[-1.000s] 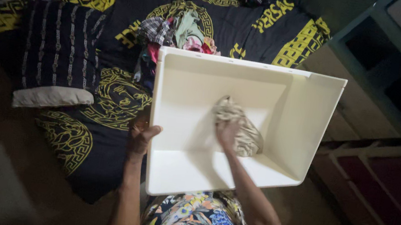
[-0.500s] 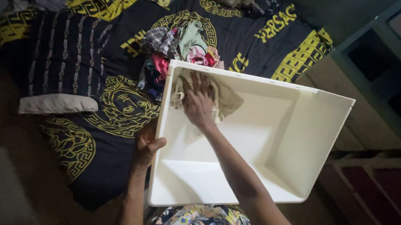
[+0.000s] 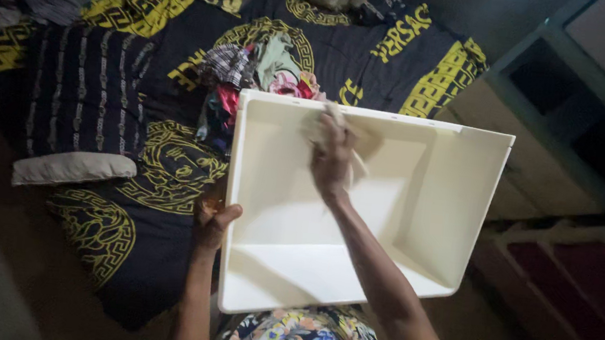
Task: The person wipes the interior surfaces of a white plastic container using a cloth. They hold the container with one hand and scrub the sides and bottom with the other, moving the cloth across different areas throughout the clip.
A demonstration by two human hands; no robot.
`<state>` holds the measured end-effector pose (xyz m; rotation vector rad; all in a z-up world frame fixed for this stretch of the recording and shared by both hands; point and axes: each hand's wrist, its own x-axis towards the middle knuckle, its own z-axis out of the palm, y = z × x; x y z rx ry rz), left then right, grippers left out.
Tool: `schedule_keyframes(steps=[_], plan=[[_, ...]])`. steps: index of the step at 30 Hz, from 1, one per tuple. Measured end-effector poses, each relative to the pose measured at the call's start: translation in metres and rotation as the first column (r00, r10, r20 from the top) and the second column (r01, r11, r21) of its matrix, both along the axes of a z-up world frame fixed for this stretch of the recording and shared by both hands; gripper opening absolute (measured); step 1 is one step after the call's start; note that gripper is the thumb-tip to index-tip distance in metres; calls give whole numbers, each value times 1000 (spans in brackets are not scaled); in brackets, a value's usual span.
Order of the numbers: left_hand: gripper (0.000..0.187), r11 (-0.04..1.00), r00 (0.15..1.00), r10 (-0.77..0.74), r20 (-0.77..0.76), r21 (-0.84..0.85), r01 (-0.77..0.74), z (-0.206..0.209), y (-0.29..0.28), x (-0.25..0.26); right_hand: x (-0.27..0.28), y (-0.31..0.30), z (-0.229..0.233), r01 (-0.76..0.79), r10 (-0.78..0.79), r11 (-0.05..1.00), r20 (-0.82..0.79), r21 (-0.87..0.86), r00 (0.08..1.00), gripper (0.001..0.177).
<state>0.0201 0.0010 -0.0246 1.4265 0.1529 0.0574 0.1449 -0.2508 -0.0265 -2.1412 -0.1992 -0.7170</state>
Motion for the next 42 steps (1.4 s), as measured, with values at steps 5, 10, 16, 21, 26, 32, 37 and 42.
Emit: schedule_keyframes(steps=[5, 10, 16, 21, 26, 32, 37, 42], plan=[[56, 992, 992, -100, 81, -72, 106, 20, -15, -2, 32, 69, 63, -70, 133, 909, 126, -410, 983, 70], [53, 991, 989, -78, 129, -96, 91, 16, -2, -7, 49, 57, 64, -126, 106, 909, -71, -398, 992, 69], [56, 996, 997, -39, 72, -83, 45, 21, 17, -15, 59, -32, 30, -19, 17, 907, -8, -422, 1000, 60], [60, 995, 997, -42, 66, -90, 48, 21, 30, -15, 67, -115, 13, 128, -166, 861, -35, -492, 986, 61], [40, 995, 994, -88, 59, -35, 90, -19, 69, -4, 67, -186, 17, 147, -273, 848, -180, -509, 945, 56], [51, 897, 978, 97, -185, 442, -5, 47, 79, 25, 95, -213, -13, 129, -219, 827, -103, -547, 970, 55], [54, 608, 800, 71, 596, 610, -508, 139, 17, 56, 86, -177, -9, 140, -273, 855, -203, -500, 940, 47], [44, 636, 764, -334, 552, 730, -250, 159, -89, 151, 76, -137, 36, 88, -186, 883, -172, -460, 968, 58]])
